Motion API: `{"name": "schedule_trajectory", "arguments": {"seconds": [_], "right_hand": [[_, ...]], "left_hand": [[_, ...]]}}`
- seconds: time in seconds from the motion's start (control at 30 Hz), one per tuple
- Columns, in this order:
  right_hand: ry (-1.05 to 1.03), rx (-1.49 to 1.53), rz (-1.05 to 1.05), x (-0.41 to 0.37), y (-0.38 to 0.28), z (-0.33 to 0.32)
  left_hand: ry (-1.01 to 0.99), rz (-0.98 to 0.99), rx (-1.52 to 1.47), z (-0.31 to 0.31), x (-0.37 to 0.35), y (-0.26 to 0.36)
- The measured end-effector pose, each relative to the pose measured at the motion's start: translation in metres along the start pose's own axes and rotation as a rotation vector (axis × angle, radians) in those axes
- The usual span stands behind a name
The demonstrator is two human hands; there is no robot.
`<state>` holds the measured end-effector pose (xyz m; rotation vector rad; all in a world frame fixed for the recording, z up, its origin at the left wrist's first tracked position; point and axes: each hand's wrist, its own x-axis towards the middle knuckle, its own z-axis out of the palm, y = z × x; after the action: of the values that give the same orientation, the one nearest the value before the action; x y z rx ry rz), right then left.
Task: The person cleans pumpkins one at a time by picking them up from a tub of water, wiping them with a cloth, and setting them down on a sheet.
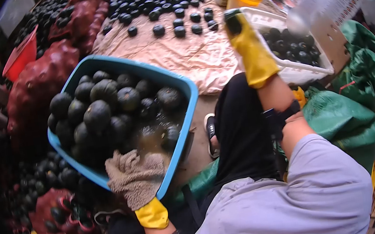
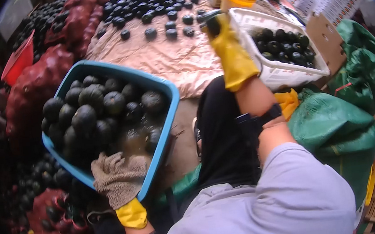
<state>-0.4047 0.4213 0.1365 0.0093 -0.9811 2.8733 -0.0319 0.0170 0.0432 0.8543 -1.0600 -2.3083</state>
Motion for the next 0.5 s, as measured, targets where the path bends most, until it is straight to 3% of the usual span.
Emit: {"name": "schedule_trajectory", "arguments": {"seconds": [0.07, 0.13, 0.2, 0.23, 0.27, 0.3, 0.33, 0.37, 0.4, 0.43, 0.5], "right_hand": [[0.149, 0.109, -0.140, 0.011, -0.021, -0.012], [0.030, -0.005, -0.116, -0.011, 0.008, 0.009], [-0.326, -0.343, 0.087, -0.059, 0.069, 0.033], [-0.677, -0.690, 0.098, -0.092, 0.102, 0.043], [-0.822, -1.145, 0.388, -0.141, 0.109, 0.084], [-1.014, -1.355, 0.425, -0.175, 0.127, 0.095], [-1.411, -1.739, 0.317, -0.181, 0.165, 0.095], [-1.627, -1.770, 0.505, -0.191, 0.202, 0.083], [-1.846, -1.763, 0.703, -0.202, 0.237, 0.069], [-1.939, -2.244, 0.747, -0.223, 0.265, 0.080], [-1.915, -2.393, 0.595, -0.221, 0.278, 0.062]], "left_hand": [[0.021, -0.077, -0.069, -0.015, 0.019, -0.006], [0.123, -0.120, -0.134, -0.014, 0.026, -0.010], [0.220, -0.151, -0.186, -0.007, 0.026, -0.011], [0.326, -0.143, -0.172, 0.015, 0.015, -0.002], [0.113, -0.116, -0.298, -0.002, 0.025, -0.019], [-0.035, -0.050, -0.327, -0.011, 0.028, -0.024], [-0.185, 0.012, -0.361, -0.020, 0.029, -0.028], [-0.250, 0.109, -0.289, -0.010, 0.023, -0.024], [-0.044, 0.151, 0.027, 0.016, -0.006, 0.003], [-0.024, 0.281, 0.140, 0.011, -0.004, -0.009], [-0.012, 0.398, 0.308, -0.008, 0.041, -0.061]]}}
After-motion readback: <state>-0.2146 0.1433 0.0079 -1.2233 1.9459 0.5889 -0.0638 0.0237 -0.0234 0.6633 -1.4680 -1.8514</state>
